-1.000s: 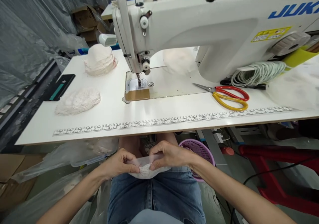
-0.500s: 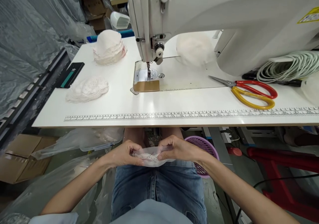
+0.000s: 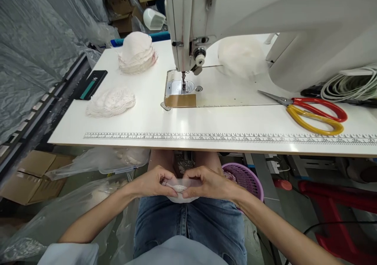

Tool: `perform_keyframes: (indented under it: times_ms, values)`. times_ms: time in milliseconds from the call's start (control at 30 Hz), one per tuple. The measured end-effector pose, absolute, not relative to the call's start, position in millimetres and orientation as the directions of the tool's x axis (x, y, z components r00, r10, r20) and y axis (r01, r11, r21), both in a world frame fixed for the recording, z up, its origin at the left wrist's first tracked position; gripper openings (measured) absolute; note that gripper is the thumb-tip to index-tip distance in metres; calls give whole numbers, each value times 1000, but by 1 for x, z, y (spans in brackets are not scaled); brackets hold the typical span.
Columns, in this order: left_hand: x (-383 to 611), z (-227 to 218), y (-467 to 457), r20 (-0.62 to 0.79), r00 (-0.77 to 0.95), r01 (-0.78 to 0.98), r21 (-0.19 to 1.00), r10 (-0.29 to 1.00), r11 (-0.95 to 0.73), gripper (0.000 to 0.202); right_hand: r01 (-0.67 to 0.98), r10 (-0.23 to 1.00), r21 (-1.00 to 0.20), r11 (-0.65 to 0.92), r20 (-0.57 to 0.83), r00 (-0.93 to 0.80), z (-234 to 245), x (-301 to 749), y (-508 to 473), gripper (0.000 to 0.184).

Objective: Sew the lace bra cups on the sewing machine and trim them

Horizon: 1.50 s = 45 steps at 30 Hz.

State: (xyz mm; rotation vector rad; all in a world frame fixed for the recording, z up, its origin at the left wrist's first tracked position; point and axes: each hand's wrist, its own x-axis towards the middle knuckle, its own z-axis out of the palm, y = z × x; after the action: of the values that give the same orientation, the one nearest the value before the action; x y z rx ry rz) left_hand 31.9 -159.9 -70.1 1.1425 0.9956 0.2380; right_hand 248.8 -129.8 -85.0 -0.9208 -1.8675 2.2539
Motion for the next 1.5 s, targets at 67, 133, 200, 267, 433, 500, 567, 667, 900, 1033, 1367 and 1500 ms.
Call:
perform_keyframes:
  times_ms: [67,133,200,267,433,500,567,667,900,1033,1367,1500]
  values:
    - [32,-71,-161,-538,561,284,839,629,464,25,312,437,-911,-271,-405,-803,-87,249,-130,31]
    - [31,-72,-163,-539,547,263,837,640,480,27,311,457,-901,-301,-423,-782,-90,251,-131,31]
    - [29,-74,-165,-548,529,245,830,648,501,28,307,462,-887,-345,-445,-767,-92,255,-132,32]
    - [28,-76,-168,-565,509,223,815,649,534,26,301,458,-874,-383,-462,-759,-94,259,-133,32]
    - [30,-75,-170,-589,484,167,788,647,592,24,292,477,-882,-371,-450,-755,-92,263,-134,31]
    - [32,-72,-170,-586,478,183,795,655,578,23,297,476,-892,-340,-435,-764,-90,263,-133,30]
    - [32,-69,-171,-580,477,203,804,660,560,23,307,459,-898,-316,-427,-779,-89,262,-133,29]
    - [29,-65,-172,-576,482,228,810,660,540,21,323,437,-904,-282,-420,-795,-86,261,-133,28]
    - [26,-64,-171,-509,541,302,860,669,410,28,336,454,-936,-110,-348,-821,-82,256,-136,28]
    - [33,-67,-170,-514,556,314,857,653,408,24,348,455,-935,-64,-337,-824,-83,255,-138,28]
    - [25,-73,-174,-612,541,255,773,576,581,17,285,357,-958,-32,-278,-892,-76,253,-134,31]
    - [18,-74,-177,-631,516,256,758,579,599,15,279,335,-959,-60,-282,-899,-78,249,-135,31]
